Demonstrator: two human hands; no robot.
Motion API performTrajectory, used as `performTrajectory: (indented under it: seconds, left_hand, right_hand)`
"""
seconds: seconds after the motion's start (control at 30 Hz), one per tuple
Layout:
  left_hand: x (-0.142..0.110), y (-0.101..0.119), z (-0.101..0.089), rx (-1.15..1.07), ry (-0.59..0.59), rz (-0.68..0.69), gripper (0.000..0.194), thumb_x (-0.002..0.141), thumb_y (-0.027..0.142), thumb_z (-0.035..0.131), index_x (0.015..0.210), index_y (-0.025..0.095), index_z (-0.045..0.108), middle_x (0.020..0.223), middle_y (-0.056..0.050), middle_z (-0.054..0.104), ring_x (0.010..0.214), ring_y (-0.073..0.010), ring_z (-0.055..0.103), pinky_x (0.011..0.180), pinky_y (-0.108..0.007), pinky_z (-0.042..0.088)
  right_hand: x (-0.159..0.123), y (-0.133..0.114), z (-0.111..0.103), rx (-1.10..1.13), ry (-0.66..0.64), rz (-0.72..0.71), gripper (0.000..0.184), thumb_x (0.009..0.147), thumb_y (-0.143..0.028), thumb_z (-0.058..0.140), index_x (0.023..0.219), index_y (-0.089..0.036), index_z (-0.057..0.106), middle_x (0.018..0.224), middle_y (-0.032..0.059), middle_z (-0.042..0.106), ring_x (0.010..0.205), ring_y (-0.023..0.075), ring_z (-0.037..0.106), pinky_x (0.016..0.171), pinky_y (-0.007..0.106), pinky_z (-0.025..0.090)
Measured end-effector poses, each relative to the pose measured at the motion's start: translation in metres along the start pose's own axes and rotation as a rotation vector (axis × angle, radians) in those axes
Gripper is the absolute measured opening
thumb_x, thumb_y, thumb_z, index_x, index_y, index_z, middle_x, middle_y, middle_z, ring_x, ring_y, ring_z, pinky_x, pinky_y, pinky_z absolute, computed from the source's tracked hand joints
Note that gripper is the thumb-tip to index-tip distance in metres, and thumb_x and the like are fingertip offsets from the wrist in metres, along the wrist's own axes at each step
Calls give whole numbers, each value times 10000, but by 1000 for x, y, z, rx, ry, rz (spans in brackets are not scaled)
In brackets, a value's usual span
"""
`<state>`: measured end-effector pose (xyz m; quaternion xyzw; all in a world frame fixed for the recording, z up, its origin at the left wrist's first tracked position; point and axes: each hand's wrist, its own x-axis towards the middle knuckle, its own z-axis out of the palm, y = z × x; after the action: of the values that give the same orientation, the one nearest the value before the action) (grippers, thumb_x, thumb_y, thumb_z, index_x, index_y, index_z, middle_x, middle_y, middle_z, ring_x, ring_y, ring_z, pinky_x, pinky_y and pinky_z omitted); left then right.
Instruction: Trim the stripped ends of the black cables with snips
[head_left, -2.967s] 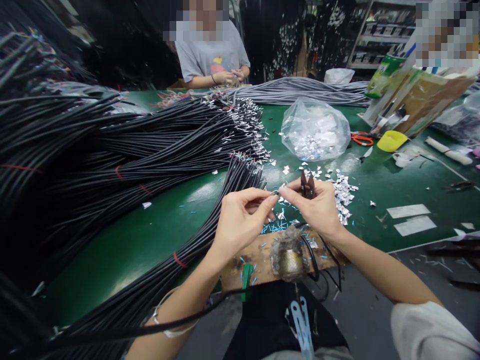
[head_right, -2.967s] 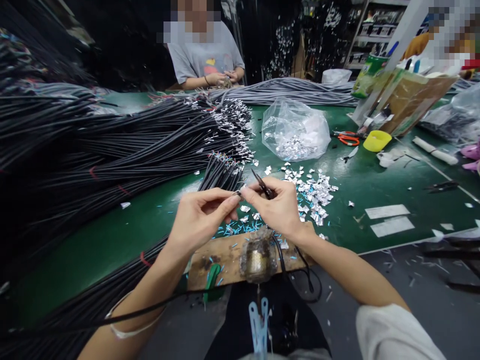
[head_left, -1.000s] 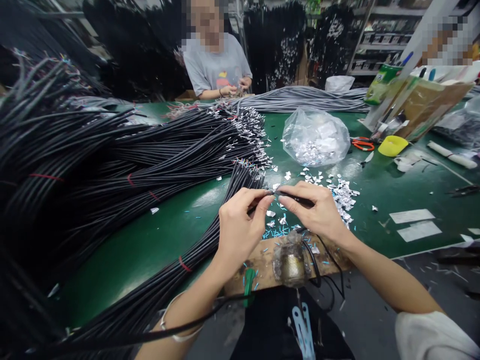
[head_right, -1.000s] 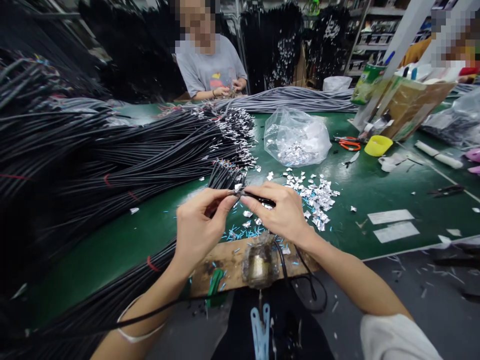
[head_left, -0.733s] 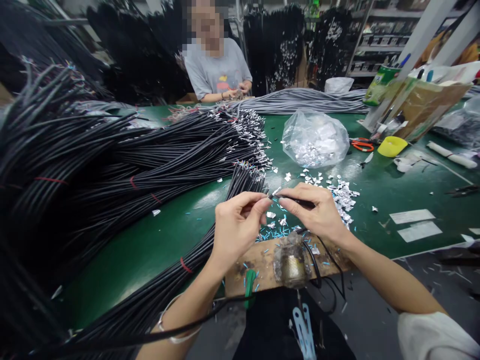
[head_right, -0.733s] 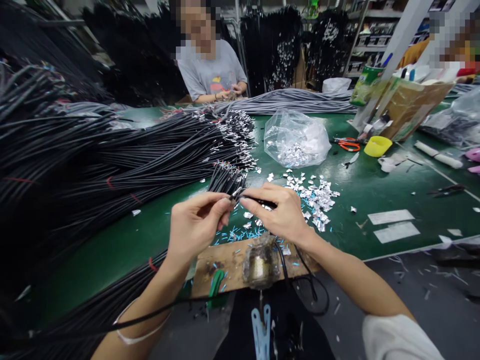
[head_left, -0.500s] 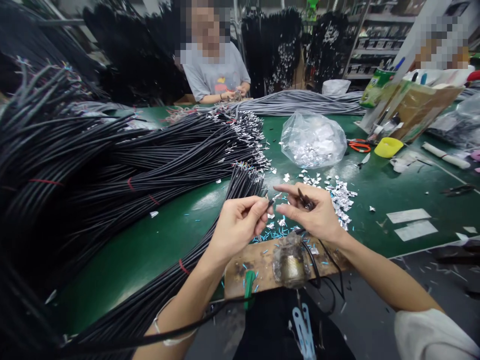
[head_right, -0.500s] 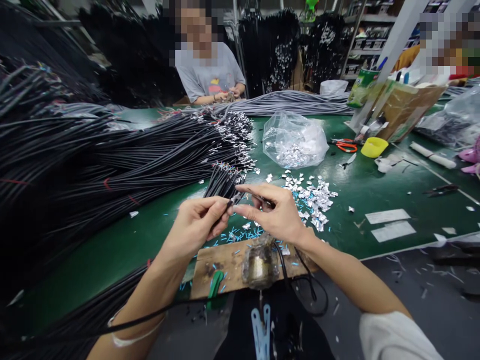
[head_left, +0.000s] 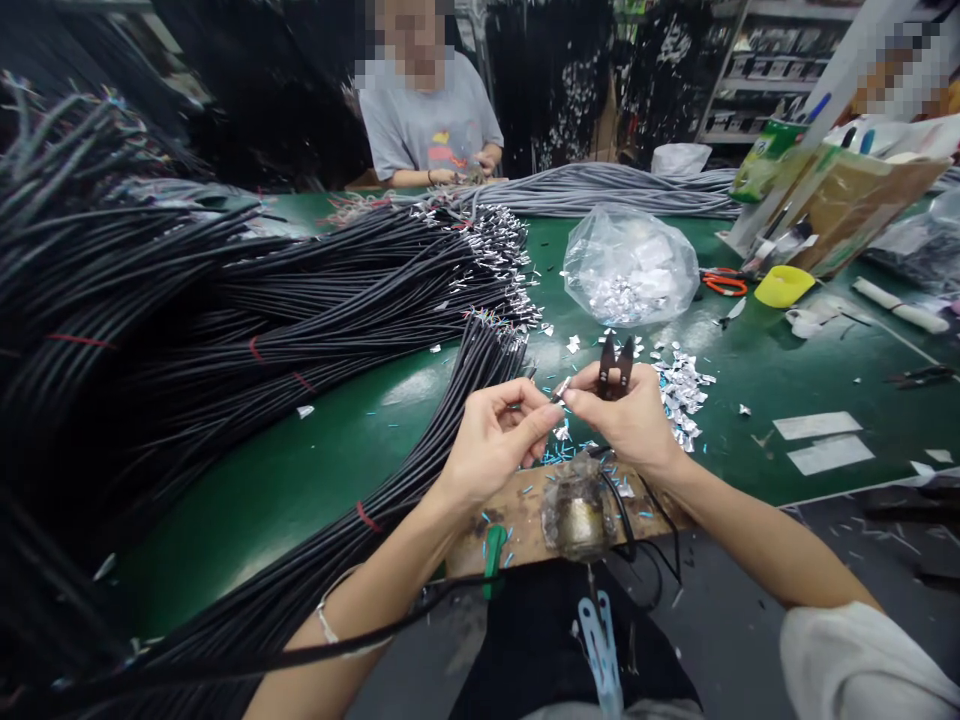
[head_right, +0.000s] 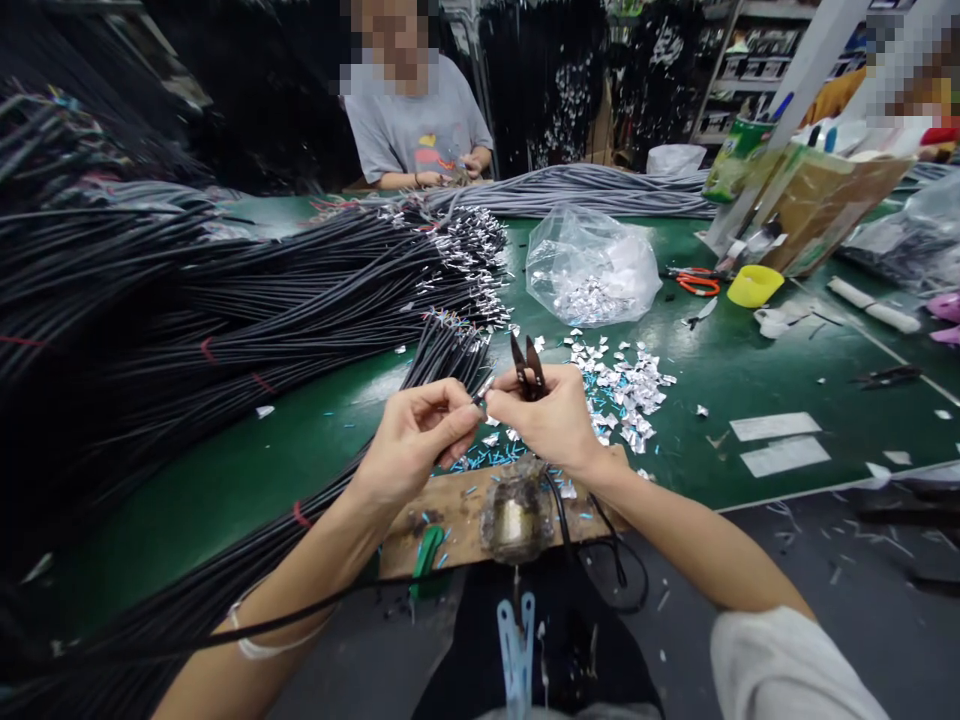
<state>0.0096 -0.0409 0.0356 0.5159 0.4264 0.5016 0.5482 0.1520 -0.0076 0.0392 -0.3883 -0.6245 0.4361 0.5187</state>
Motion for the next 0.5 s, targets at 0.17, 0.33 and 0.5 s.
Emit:
performTrajectory:
  seconds: [0.17,0.33,0.5]
  left_hand:
    - [2,4,2,-53,-142,-123,364,716,479,643,590,149,555,465,37,431,328,-14,252,319,-186,124]
    - [6,4,1,-35,-109,-84,370,701,478,644,563,164,505,472,45,411,335,-18,241,329,-197,129]
    - [1,-8,7,468,233,302,249,773,309,597,596,168,495,521,34,442,457,-66,378,420,-205,301]
  right_hand:
    - [-5,4,-3,-294,81,-263,134,686,-194,600,556,-172,622,478,-35,508,441,68,405,430,220,344]
    - [-10,12,-13,-607,73,-669,121,745,-183,562,679,-197,663,547,-11,563,489,93,463,487,239,377]
    - [-14,14,-14,-755,-29,-654,166,784,-233,547,661,-198,652,560,8,570,492,102,477,470,242,350]
